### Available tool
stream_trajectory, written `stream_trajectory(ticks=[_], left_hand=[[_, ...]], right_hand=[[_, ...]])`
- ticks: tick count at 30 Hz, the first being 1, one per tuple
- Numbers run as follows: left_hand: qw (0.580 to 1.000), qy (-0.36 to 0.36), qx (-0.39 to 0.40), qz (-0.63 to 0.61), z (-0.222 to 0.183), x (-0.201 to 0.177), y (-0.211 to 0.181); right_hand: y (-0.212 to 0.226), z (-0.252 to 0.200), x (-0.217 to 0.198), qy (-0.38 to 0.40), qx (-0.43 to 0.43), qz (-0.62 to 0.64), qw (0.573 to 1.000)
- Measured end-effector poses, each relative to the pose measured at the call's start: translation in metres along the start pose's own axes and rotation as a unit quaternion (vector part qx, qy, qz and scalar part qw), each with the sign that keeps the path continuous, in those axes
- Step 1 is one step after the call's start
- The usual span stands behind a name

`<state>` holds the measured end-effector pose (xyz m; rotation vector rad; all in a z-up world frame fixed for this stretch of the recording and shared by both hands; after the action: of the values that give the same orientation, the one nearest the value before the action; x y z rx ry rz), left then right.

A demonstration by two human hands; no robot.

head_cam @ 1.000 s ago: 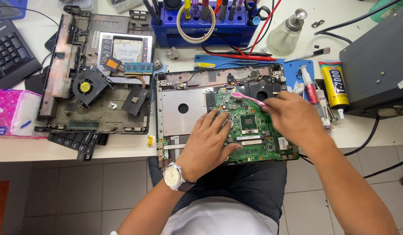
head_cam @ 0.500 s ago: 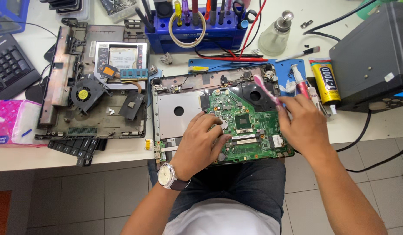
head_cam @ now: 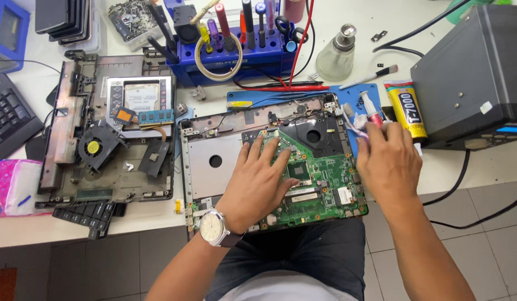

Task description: The person cleans a RAM module with an eraser, then brushes the laptop motherboard with a toothbrush. They connect multimeter probes to test points on the motherboard.

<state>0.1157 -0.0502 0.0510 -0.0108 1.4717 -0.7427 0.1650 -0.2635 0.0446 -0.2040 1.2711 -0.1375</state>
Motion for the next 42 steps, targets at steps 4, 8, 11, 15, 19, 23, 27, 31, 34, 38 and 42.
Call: stream_trajectory(ticks=[4, 8, 11, 15, 19, 23, 27, 31, 34, 38, 42], left_hand=[[0.999, 0.02, -0.012, 0.03, 0.017, -0.002, 0.006], [0.997, 0.054, -0.054, 0.011, 0.017, 0.004, 0.012], [0.997, 0.053, -0.059, 0.008, 0.016, 0.008, 0.016], [0.997, 0.039, -0.063, 0.009, 0.017, 0.005, 0.017], [0.998, 0.005, -0.046, 0.034, 0.029, 0.01, 0.019], [0.997, -0.024, -0.028, 0.061, 0.049, 0.013, 0.022], [0.996, -0.028, -0.043, 0.075, 0.055, 0.013, 0.028], [0.997, -0.019, -0.049, 0.062, 0.06, 0.004, 0.026], [0.997, -0.025, -0.04, 0.062, 0.064, 0.001, 0.022], [0.997, -0.026, -0.042, 0.055, 0.062, 0.0, 0.018], [0.997, -0.022, -0.045, 0.053, 0.06, -0.006, 0.021]], right_hand=[[0.031, 0.036, -0.007, -0.084, -0.082, 0.031, 0.993], [0.064, 0.075, 0.003, -0.149, -0.159, 0.045, 0.975], [0.086, 0.112, 0.022, -0.176, -0.2, 0.053, 0.962], [0.095, 0.159, 0.055, 0.02, -0.169, 0.091, 0.981], [0.096, 0.148, 0.043, 0.121, -0.132, 0.082, 0.98], [0.09, 0.158, 0.056, 0.129, -0.144, 0.088, 0.977], [0.1, 0.168, 0.068, 0.169, -0.199, 0.058, 0.964], [0.104, 0.171, 0.063, 0.186, -0.207, 0.063, 0.958], [0.103, 0.171, 0.062, 0.199, -0.195, 0.083, 0.957], [0.106, 0.171, 0.071, 0.212, -0.198, 0.082, 0.953], [0.111, 0.176, 0.077, 0.205, -0.22, 0.058, 0.952]])
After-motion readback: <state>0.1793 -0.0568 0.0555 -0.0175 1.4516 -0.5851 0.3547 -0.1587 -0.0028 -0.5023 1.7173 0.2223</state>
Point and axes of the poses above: each hand's wrist, its own z-axis towards the middle knuckle, its own x-axis out of the palm, y = z × x, the point moved 9 cm from there along z, towards the middle knuckle, and after that the axes turned 14 degrees about -z, right-handed, at the moved point
